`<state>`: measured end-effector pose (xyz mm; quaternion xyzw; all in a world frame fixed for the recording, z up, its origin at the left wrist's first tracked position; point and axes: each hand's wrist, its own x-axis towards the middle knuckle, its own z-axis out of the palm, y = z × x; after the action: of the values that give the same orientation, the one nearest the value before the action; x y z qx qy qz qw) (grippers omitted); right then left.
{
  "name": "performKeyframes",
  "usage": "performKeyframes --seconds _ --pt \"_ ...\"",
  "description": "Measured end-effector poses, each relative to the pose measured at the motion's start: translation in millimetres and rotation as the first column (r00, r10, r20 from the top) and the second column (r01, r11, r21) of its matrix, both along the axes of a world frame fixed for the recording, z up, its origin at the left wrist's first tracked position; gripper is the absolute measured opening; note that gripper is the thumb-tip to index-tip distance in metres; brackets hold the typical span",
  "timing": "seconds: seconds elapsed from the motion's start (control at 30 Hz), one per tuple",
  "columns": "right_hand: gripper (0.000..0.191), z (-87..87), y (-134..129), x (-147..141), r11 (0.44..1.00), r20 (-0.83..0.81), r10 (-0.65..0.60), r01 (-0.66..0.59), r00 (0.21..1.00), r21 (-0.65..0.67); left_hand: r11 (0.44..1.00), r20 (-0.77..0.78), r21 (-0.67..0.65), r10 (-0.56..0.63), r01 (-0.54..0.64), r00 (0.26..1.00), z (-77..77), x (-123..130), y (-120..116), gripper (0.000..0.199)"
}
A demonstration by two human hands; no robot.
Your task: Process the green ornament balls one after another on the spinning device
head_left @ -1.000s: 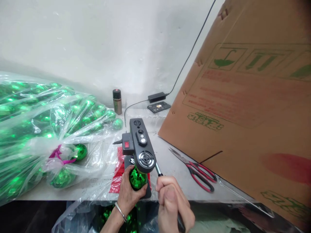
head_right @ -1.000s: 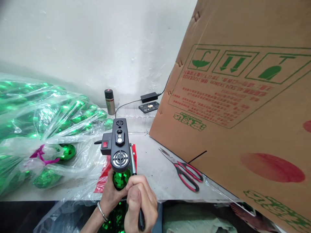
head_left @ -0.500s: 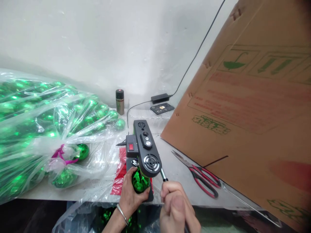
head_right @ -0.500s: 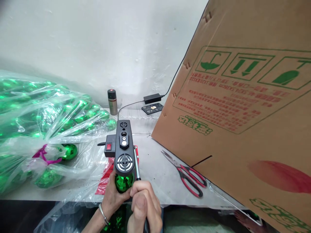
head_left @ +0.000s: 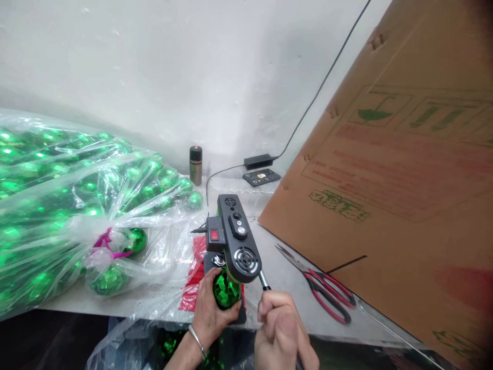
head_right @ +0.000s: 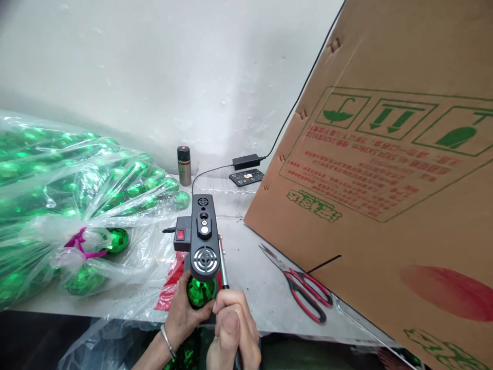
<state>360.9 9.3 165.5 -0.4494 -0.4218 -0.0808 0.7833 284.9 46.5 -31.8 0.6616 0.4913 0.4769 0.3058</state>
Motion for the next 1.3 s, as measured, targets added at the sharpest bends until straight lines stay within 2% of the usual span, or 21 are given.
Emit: performKeyframes --seconds 0.1,0.3,0.53,0.67,0.87,1.3 --pt "0.061 -6.4 -2.5 3.5 1.000 -0.015 0.015 -0.015 1.000 -0.008 0.999 -0.013 0.045 0.001 -0.001 1.000 -2.6 1.1 0.4 0.077" --pt "0.056 -25.2 -8.5 15.3 0.990 0.017 0.132 -0.131 0.991 -0.058 0.997 -0.033 0.081 0.004 -0.001 0.999 -4.7 2.5 1.8 0.076" --pt "0.061 -28.5 -2.7 4.9 0.999 -0.108 0.033 -0.036 0.994 -0.023 0.997 -0.038 0.069 -0.015 0.018 0.999 -1.5 3.3 2.1 0.076" --pt "0.063 -32.4 -4.0 7.7 0.997 -0.087 0.046 -0.052 0.995 -0.062 0.999 -0.055 0.036 -0.019 0.021 0.998 2.6 3.4 2.3 0.076" --pt "0.060 -35.8 -5.4 13.3 0.996 -0.045 0.064 -0.067 0.997 -0.054 1.000 -0.056 0.006 -0.029 0.030 0.998 6.0 4.4 2.6 0.077" --pt "0.057 -43.3 -5.3 17.0 0.996 0.001 0.069 -0.069 0.998 -0.052 0.999 -0.054 0.025 -0.036 0.038 0.998 6.7 5.9 4.2 0.076"
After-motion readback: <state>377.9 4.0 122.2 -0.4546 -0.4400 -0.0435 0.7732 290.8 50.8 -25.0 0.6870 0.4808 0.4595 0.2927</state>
